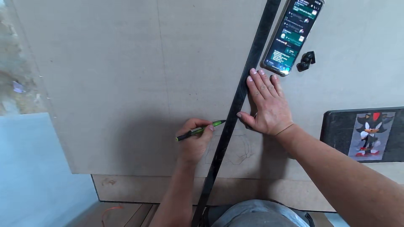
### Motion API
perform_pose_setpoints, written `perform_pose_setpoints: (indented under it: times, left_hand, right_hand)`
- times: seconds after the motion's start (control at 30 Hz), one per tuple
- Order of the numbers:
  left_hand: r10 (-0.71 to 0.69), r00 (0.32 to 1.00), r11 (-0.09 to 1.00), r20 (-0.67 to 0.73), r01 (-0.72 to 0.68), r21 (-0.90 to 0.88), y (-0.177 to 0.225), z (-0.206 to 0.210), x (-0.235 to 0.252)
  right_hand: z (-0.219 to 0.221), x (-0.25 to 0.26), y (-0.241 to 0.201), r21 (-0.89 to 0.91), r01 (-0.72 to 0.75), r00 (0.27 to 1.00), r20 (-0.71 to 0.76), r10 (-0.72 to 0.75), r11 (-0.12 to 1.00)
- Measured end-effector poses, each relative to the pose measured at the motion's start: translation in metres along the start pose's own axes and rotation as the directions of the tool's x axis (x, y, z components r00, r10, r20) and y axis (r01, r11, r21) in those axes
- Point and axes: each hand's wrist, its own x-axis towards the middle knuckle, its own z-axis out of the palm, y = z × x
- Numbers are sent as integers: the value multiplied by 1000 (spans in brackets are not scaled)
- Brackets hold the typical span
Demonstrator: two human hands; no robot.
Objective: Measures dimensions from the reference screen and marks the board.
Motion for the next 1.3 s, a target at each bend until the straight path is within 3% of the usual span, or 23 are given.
perform_pose_setpoints:
  times: [0.17,0.5,1.2,1.3]
  left_hand:
    - [-8,1000,996,-9,8,88,4,4,-1]
    - [201,978,968,-53,-190,163,6,45,59]
    - [233,972,935,-39,-212,285,19,53,65]
    - [178,984,928,-10,-165,335,21,46,52]
  right_hand:
    - [0,0,0,-5,3,1000,-1,-3,1000]
    - [0,0,0,-1,-8,1000,6,8,1000]
    - [-2,-1,0,0,3,1000,-21,-3,1000]
    - [-2,-1,0,-3,10,1000,-15,-10,1000]
